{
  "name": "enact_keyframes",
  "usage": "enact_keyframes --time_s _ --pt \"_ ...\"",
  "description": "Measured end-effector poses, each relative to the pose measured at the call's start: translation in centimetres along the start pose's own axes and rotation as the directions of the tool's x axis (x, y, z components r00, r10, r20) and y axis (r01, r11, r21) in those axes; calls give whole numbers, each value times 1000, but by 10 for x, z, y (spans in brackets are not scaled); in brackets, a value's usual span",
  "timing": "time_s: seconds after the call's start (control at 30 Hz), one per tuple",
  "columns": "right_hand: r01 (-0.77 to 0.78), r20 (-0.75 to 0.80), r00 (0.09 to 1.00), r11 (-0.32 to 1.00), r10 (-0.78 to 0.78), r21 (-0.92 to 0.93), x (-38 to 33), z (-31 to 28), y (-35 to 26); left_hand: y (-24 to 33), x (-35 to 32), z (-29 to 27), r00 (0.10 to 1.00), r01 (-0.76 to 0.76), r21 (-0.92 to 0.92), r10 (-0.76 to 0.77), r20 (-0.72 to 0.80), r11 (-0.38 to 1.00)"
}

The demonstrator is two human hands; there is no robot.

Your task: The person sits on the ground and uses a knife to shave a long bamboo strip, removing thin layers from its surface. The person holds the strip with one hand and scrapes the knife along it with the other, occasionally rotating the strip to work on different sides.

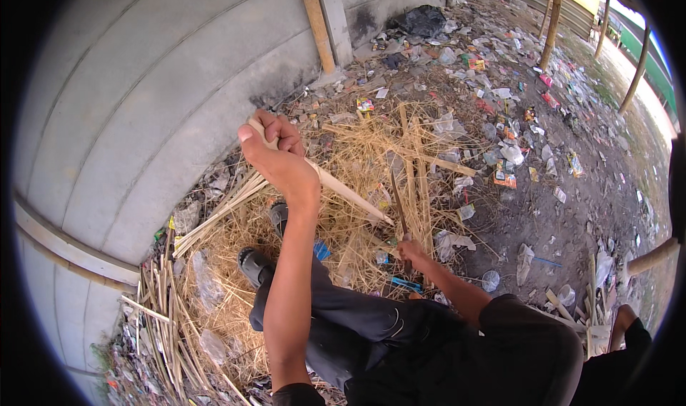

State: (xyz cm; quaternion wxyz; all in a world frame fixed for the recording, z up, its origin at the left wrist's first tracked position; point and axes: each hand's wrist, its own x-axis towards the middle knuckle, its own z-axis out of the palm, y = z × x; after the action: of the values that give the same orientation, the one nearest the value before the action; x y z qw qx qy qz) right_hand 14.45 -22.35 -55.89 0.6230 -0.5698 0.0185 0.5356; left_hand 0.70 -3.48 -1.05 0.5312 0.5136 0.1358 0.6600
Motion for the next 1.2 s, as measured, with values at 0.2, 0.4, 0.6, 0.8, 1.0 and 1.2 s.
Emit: enact_keyframes --time_s 0.2,0.4,0.6,0.8,1.0,1.2 --pt "356 79 934 901 -348 -248 -96 89 -120 0 1 -26 1000 6 88 -4 -21 996" --pt "233 75 972 906 -221 -353 -77 70 -28 -2 -6 0 999 40 -77 -38 29 996" --pt "-57 -73 996 985 45 -164 -60 38 -6 5 -5 -19 999 18 40 -17 -41 999" --pt "303 138 937 944 -320 129 -89 73 -35 -8 1 -20 993 -100 181 110 -42 978" --pt "-105 57 990 933 132 -344 -86 69 13 -12 8 -4 990 -108 170 121 -70 979" --pt "-35 3 999 987 34 155 -62 39 0 -14 15 -15 988 -124 218 141 -63 968"
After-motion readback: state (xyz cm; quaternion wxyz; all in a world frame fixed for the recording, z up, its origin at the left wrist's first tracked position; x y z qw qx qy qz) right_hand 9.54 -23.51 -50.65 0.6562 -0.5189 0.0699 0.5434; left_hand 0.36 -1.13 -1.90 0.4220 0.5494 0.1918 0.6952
